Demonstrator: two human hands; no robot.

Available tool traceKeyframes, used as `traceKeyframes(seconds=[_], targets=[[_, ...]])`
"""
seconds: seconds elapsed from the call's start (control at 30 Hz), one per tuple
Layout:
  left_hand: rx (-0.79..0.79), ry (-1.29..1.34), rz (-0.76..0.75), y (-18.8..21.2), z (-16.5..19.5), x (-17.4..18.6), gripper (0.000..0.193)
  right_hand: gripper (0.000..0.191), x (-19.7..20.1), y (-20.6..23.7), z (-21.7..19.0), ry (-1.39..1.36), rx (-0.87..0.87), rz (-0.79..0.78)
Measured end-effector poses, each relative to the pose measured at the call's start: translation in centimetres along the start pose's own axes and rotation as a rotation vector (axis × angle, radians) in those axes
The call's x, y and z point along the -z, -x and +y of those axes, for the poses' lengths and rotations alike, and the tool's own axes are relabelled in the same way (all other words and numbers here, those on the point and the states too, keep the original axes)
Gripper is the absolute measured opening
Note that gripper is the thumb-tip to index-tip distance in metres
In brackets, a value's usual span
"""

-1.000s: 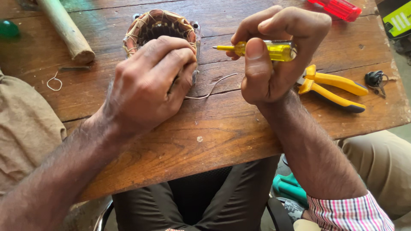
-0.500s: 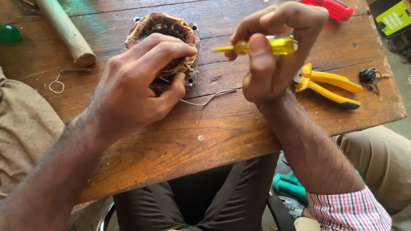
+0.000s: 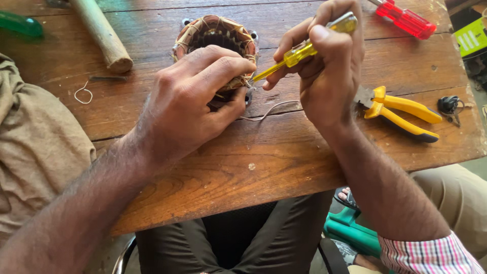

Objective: The person works on an electric motor stator on a wooden table, threading and tucking copper wire around the winding slots. They use a small screwdriver to press wires into place and pliers to grip and pull the wire, rotating the stator as they work around it.

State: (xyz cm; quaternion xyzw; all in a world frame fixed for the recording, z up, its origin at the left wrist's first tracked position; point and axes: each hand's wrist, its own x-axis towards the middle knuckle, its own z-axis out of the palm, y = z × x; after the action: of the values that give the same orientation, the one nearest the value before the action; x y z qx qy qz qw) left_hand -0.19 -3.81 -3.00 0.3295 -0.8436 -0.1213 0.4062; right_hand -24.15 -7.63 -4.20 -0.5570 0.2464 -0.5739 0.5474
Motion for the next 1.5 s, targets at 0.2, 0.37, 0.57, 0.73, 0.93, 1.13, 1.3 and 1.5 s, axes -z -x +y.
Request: traceKeyframes(seconds=[0.2,0.37,0.57,0.73,0.93,1.13,1.3,1.5], targets=[[-0.018,0.029,0.006,0.0,-0.3,0.1,0.036,0.010,0.7,-0.6,0.7,-0.176,-0.191,0.037],[-0.017,0.043,0.010,0.0,-0.5,-0.1,0.037,0.010,1.2,-1.1,1.5,-0.268,-0.317,0.075],[-0.028,0.049,0.016,0.0,-0.7,0.0,0.038,0.017,1.5,-1.5,2.5,-0.314,-0.451,0.164],[-0.037,0.046,0.016,-0.3,-0.6,0.1,0.041,0.023,1.7,-1.5,2.9,-0.411,-0.565,0.227],[-0.022,0.042,0.023,-0.1,-0.7,0.0,0.034,0.020,1.6,-1.3,3.0,-0.425,-0.599,0.279],[-0.076,0.005,0.048,0.0,-1.1,-0.5,0.016,0.025,0.3,-1.4,2.2,-0.358,-0.528,0.244],[-0.021,0.061,0.089,0.0,-0.8,-1.0,0.007,0.034,1.0,-0.3,1.0,0.042,-0.078,0.265],[0.079,0.093,0.151,0.0,-0.6,-1.7,0.006,0.039,4.1,-0.3,0.4,0.998,0.345,0.282]])
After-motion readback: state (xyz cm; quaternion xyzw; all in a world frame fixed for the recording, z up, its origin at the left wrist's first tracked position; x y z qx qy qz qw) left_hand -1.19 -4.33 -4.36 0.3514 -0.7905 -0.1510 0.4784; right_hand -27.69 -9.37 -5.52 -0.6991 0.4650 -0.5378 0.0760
